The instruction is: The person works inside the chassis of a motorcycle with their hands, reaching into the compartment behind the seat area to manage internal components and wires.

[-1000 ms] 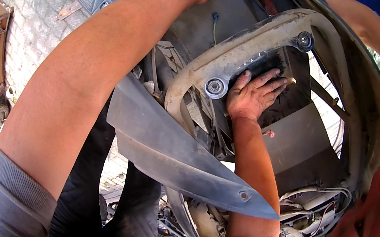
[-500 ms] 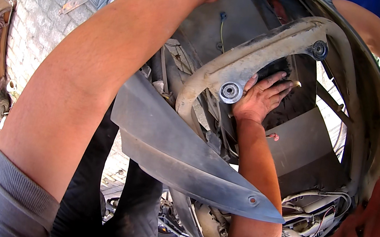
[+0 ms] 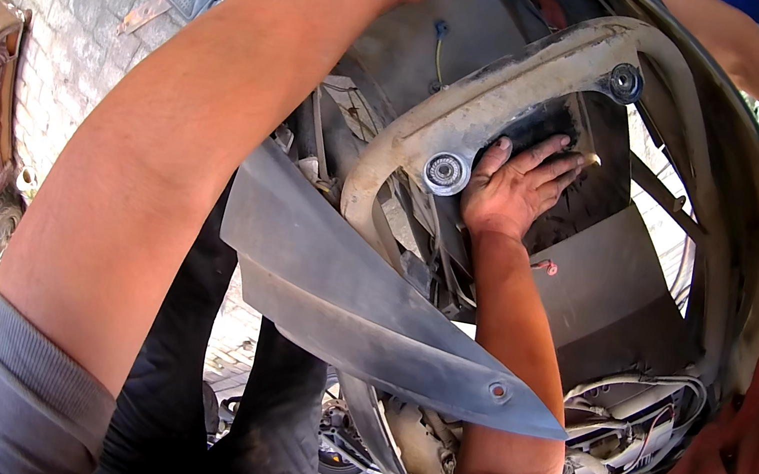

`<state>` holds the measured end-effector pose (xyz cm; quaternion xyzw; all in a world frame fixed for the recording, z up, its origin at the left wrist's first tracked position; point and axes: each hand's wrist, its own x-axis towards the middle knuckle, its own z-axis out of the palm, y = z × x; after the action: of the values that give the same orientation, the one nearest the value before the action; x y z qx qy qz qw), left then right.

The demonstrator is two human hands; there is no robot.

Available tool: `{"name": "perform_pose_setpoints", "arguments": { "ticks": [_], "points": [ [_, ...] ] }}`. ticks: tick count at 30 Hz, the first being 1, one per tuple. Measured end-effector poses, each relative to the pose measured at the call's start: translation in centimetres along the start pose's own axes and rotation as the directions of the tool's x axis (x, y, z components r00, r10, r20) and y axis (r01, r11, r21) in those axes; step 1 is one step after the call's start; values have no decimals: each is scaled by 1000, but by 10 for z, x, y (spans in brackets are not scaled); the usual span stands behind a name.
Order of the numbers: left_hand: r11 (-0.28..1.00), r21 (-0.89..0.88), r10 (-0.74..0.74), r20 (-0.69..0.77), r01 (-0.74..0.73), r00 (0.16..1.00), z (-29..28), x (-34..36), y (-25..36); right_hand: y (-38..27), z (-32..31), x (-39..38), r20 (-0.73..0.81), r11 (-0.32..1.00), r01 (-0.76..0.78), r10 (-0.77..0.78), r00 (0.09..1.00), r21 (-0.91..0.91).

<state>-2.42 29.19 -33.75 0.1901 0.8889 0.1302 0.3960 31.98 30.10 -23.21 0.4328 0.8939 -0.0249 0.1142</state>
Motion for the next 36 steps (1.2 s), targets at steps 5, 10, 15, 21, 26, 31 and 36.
{"name": "perform_pose_setpoints", "arguments": {
  "ticks": [5,10,15,21,26,31,36],
  "points": [
    [1000,-18,-14,-19,14,1000,-1,-2,0,-6,-1,-1,-64,998,-7,11,998,57],
    [998,30,51,33,-52,998,1,4,-4,-3,0,-2,-91,999,30,-27,995,24],
    [998,-60,28,-56,-32,998,11,14,-10,0,5,-2,-65,999,25,-27,998,-35],
    [998,-50,29,-32,-31,999,10,13,-9,-5,-1,-2,-94,996,-9,17,995,93],
    [999,-26,40,12,-39,999,9,17,-10,-7,-2,-3,-92,992,-24,35,995,123],
    [998,-1,62,91,-62,994,24,43,-19,-1,5,-1,-49,997,9,-13,999,-72],
    [997,-12,80,-65,-81,995,31,44,-21,2,9,-2,-28,995,4,-7,1000,-100]
  ]
}}
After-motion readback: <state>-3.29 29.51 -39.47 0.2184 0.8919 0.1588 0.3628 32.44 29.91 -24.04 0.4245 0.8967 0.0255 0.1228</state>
